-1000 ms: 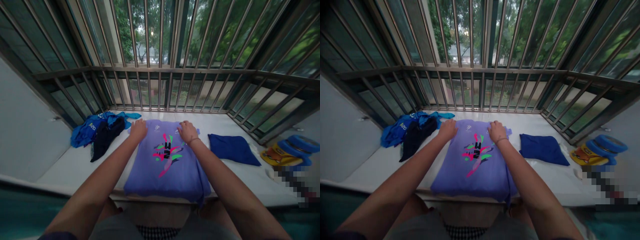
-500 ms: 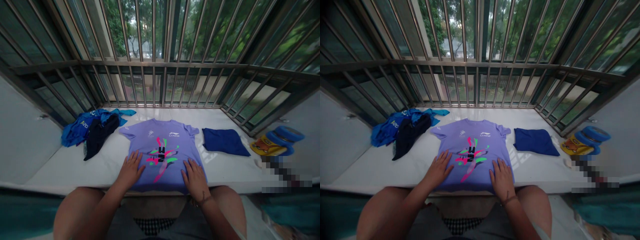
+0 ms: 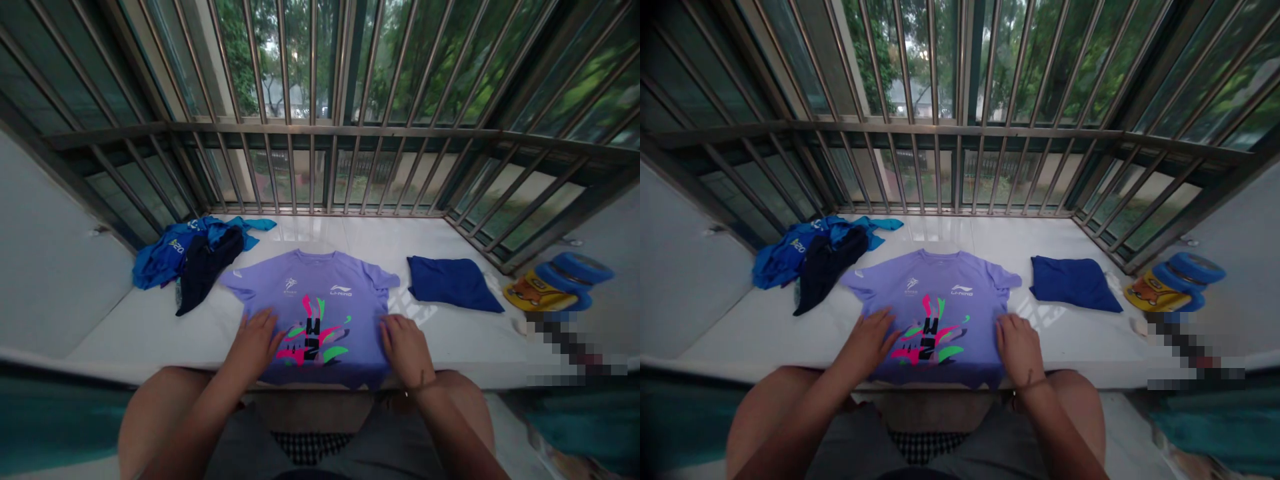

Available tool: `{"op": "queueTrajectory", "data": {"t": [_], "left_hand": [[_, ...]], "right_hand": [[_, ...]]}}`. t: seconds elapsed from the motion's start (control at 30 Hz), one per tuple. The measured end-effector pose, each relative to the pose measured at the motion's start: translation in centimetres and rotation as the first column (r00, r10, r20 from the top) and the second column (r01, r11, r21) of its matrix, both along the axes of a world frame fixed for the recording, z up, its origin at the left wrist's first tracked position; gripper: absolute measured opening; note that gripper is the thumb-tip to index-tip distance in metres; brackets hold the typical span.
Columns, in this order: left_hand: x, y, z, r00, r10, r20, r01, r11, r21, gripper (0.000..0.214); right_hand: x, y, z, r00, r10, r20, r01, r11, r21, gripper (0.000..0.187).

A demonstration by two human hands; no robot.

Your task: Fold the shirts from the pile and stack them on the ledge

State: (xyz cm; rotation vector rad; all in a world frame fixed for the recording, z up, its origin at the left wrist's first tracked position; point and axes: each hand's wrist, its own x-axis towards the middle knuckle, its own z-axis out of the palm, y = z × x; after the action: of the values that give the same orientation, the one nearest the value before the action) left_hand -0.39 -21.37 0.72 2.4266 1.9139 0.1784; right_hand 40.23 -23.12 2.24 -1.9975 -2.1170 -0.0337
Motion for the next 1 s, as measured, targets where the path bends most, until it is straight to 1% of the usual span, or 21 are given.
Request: {"op": "queueTrajectory", "data": {"t": [0.07, 0.1, 0.13, 0.2, 0.23, 0.27, 0.37, 0.4, 0.43, 0.53, 0.6, 0.63, 0.7, 0.77, 0.87, 0.93, 1.0], "left_hand": [[1.7, 3.0, 0.3, 0.996, -0.079, 0.04, 0.077, 0.996, 0.044, 0.05], [2.5, 4.6, 0.3, 0.993, -0.107, 0.055, 0.104, 0.993, 0.053, 0.051], [3.1, 6.1, 0.3, 0.991, -0.12, 0.063, 0.117, 0.992, 0.05, 0.052], [3.7, 8.8, 0.0, 0.992, -0.106, 0.07, 0.105, 0.994, 0.027, 0.055], [3.7, 9.9, -0.3, 0.994, -0.086, 0.072, 0.086, 0.996, 0.015, 0.056], [3.6, 10.8, -0.6, 0.995, -0.063, 0.075, 0.063, 0.998, 0.009, 0.057], [2.7, 12.1, -1.5, 0.996, -0.009, 0.088, 0.006, 0.999, 0.032, 0.06], [2.4, 12.2, -1.8, 0.996, 0.0, 0.09, -0.004, 0.999, 0.042, 0.06], [2.2, 12.2, -2.0, 0.996, 0.006, 0.091, -0.01, 0.999, 0.049, 0.061], [2.1, 12.1, -2.2, 0.995, 0.004, 0.095, -0.009, 0.999, 0.052, 0.061], [2.2, 12.1, -2.2, 0.995, 0.006, 0.097, -0.01, 0.999, 0.048, 0.061], [2.2, 12.1, -2.2, 0.995, 0.006, 0.097, -0.011, 0.999, 0.047, 0.061], [2.3, 12.1, -2.1, 0.995, 0.008, 0.098, -0.012, 0.999, 0.047, 0.061], [2.2, 12.2, -2.1, 0.995, 0.01, 0.104, -0.015, 0.999, 0.047, 0.061], [2.2, 12.2, -2.2, 0.993, 0.011, 0.115, -0.016, 0.999, 0.041, 0.061], [2.2, 12.2, -2.2, 0.993, 0.015, 0.115, -0.019, 0.999, 0.037, 0.061], [2.2, 12.2, -2.3, 0.993, 0.022, 0.115, -0.026, 0.999, 0.037, 0.06]], "right_hand": [[1.6, 4.4, 1.2, 0.995, -0.093, -0.046, 0.093, 0.996, -0.011, 0.038], [2.3, 6.7, 1.8, 0.984, -0.145, -0.108, 0.141, 0.989, -0.041, 0.041], [3.0, 8.8, 2.2, 0.966, -0.188, -0.177, 0.177, 0.981, -0.078, 0.047], [4.1, 12.7, 3.1, 0.943, -0.214, -0.255, 0.184, 0.974, -0.135, 0.054], [4.7, 14.4, 3.5, 0.935, -0.208, -0.287, 0.167, 0.973, -0.161, 0.052], [5.2, 15.9, 3.9, 0.928, -0.194, -0.319, 0.139, 0.972, -0.187, 0.044], [6.6, 19.0, 4.9, 0.871, -0.171, -0.461, 0.044, 0.96, -0.275, 0.012], [7.1, 19.6, 5.1, 0.84, -0.177, -0.514, 0.019, 0.955, -0.297, 0.005], [7.5, 20.1, 5.3, 0.802, -0.189, -0.567, 0.002, 0.95, -0.313, 0.004], [8.4, 20.7, 5.2, 0.662, -0.249, -0.707, -0.003, 0.943, -0.334, 0.018], [8.6, 20.7, 4.6, 0.578, -0.303, -0.757, 0.03, 0.936, -0.352, 0.022], [8.6, 20.7, 4.2, 0.549, -0.335, -0.766, 0.059, 0.929, -0.364, 0.024], [8.7, 20.7, 3.3, 0.515, -0.404, -0.756, 0.134, 0.909, -0.395, 0.027], [8.9, 20.5, 2.3, 0.511, -0.466, -0.722, 0.216, 0.883, -0.417, 0.028], [9.4, 20.1, 1.3, 0.555, -0.523, -0.646, 0.296, 0.851, -0.434, 0.031], [9.6, 19.8, 0.9, 0.604, -0.534, -0.591, 0.315, 0.842, -0.439, 0.035], [9.6, 19.6, 0.7, 0.646, -0.523, -0.556, 0.311, 0.845, -0.434, 0.035]]}}
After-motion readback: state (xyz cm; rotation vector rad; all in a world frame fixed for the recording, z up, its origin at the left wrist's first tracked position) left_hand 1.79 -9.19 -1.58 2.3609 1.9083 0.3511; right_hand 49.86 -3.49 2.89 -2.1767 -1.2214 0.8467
